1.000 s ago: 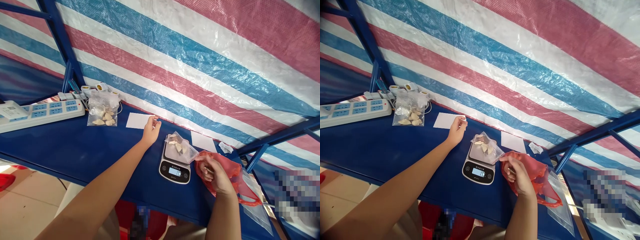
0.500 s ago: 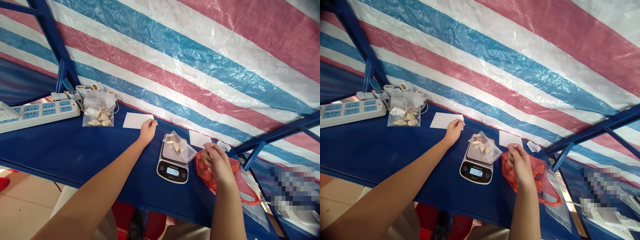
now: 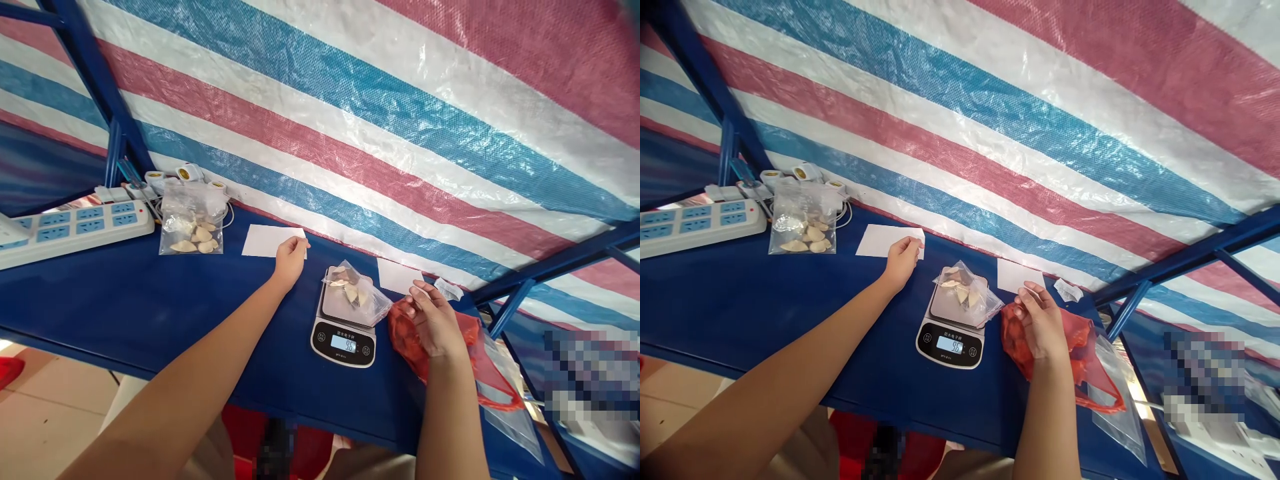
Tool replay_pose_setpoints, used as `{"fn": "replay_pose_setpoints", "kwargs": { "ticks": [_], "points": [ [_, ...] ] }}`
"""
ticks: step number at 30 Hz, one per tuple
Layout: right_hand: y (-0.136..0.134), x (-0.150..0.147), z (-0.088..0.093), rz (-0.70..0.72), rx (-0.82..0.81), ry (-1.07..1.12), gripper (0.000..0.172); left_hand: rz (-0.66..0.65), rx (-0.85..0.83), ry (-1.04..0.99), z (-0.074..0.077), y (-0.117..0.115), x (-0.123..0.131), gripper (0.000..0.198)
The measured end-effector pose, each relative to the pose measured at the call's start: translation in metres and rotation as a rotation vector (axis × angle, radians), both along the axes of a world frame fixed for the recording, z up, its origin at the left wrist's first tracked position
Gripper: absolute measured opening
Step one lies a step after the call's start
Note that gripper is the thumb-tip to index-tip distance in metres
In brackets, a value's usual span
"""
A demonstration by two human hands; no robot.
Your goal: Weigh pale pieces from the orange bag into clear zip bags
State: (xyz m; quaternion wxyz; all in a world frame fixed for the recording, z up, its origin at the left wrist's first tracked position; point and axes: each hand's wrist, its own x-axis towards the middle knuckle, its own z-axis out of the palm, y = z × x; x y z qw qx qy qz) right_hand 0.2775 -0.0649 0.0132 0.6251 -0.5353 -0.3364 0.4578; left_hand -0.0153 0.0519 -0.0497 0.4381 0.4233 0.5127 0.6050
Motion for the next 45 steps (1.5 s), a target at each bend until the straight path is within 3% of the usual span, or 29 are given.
{"fn": "replay_pose_setpoints", "kwargs": {
  "ticks": [7,12,14,16,17,19,24,27,31,35,39,45],
  "points": [
    [-0.004,-0.005,0.002,0.054,-0.085,0.077,0.038,-0.004,-0.013,-0.036,0.004,-0.002,-0.001,0.021],
    [-0.003,0.0,0.005,0.037,0.032,0.059,0.036,0.001,-0.012,-0.028,0.002,-0.001,-0.001,0.022],
    [-0.009,0.012,0.005,-0.163,0.204,0.007,0.033,0.005,-0.009,-0.021,0.001,0.0,-0.001,0.022],
    [-0.022,0.031,0.002,-0.5,0.361,-0.119,0.03,0.007,-0.004,-0.012,0.0,0.001,-0.001,0.022],
    [-0.031,0.041,-0.001,-0.664,0.389,-0.199,0.029,0.006,-0.002,-0.007,-0.001,0.001,-0.001,0.022],
    [-0.051,0.06,-0.011,-0.787,0.317,-0.281,0.03,0.003,-0.001,0.003,-0.001,0.002,-0.001,0.023],
    [-0.099,0.076,-0.035,-0.575,-0.048,-0.428,0.028,-0.002,-0.01,0.032,-0.001,0.002,0.0,0.021],
    [-0.116,0.07,-0.034,-0.571,-0.02,-0.345,0.029,0.005,-0.019,0.035,0.002,0.002,0.001,0.02],
    [-0.128,0.068,-0.03,-0.389,0.03,-0.044,0.036,0.011,-0.029,0.02,0.006,0.001,0.003,0.02],
    [-0.138,0.073,-0.04,-0.263,-0.078,0.006,0.035,0.003,-0.04,0.007,0.008,0.0,0.004,0.019],
    [-0.137,0.073,-0.045,-0.237,-0.208,-0.05,0.032,-0.004,-0.047,0.003,0.009,-0.001,0.004,0.02],
    [-0.104,0.061,-0.016,-0.205,-0.034,-0.078,0.04,-0.006,-0.041,0.017,0.01,-0.002,0.005,0.019]
  ]
}}
